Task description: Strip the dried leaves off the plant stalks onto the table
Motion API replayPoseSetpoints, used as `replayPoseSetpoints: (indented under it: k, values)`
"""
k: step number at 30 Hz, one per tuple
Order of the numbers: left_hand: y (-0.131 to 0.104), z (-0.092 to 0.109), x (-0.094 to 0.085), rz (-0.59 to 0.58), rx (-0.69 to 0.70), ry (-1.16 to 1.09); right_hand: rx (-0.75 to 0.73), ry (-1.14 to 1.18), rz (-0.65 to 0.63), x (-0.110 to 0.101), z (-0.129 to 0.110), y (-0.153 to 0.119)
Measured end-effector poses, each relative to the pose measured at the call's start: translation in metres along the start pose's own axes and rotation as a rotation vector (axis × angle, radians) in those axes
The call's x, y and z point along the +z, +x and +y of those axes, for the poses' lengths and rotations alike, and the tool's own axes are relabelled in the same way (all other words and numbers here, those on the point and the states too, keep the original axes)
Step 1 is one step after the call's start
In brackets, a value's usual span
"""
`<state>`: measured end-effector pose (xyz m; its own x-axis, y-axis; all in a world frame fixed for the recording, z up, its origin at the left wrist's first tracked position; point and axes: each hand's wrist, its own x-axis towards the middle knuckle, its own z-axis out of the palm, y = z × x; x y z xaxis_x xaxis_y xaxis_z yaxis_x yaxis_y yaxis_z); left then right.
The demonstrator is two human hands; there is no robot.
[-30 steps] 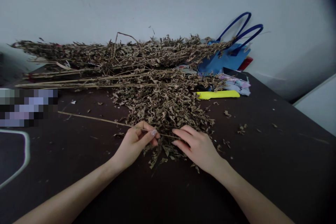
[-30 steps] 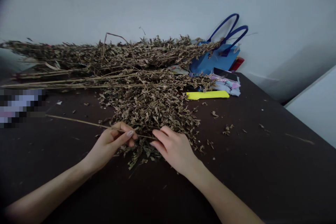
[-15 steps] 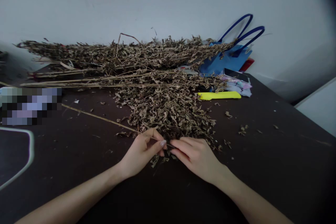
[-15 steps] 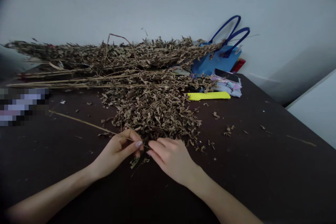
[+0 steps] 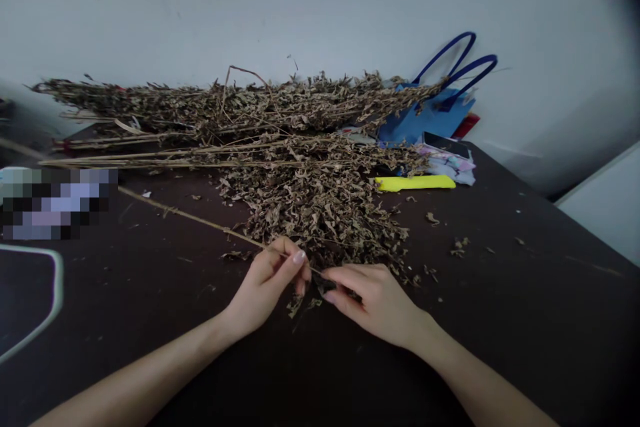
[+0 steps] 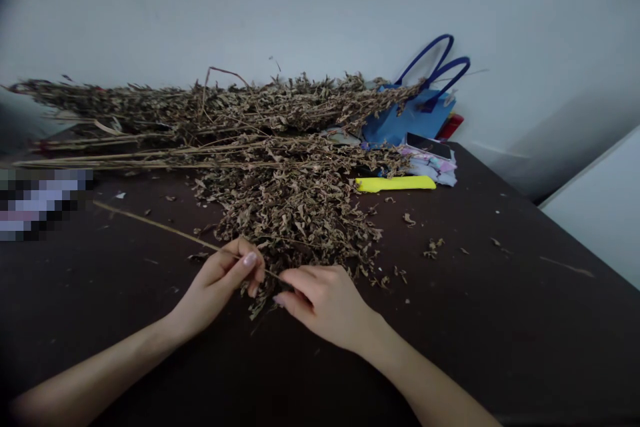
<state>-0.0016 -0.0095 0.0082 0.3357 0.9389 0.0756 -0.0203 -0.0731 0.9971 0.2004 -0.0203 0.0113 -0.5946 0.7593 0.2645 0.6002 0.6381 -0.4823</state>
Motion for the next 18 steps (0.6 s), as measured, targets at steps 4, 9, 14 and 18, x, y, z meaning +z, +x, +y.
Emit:
replayPoseSetpoints:
  k: [4,9,14,18]
  values:
    - [-0.006,0.005,0.004,-0.15,-0.002,0.135,0.052,0.191,-0.047,-0.002,-0.01,0.0]
    - [-0.01,0.003,0.005,-0.182,-0.032,0.042,0.098,0.423,-0.06,0.002,-0.017,0.004]
    - [-0.007,0.003,0.002,-0.201,0.046,-0.189,0.179,0.526,0.045,0.0,-0.017,0.004]
    - [-0.002,0.006,-0.003,-0.074,0.043,-0.089,0.241,0.634,0.267,-0.005,-0.009,0.003]
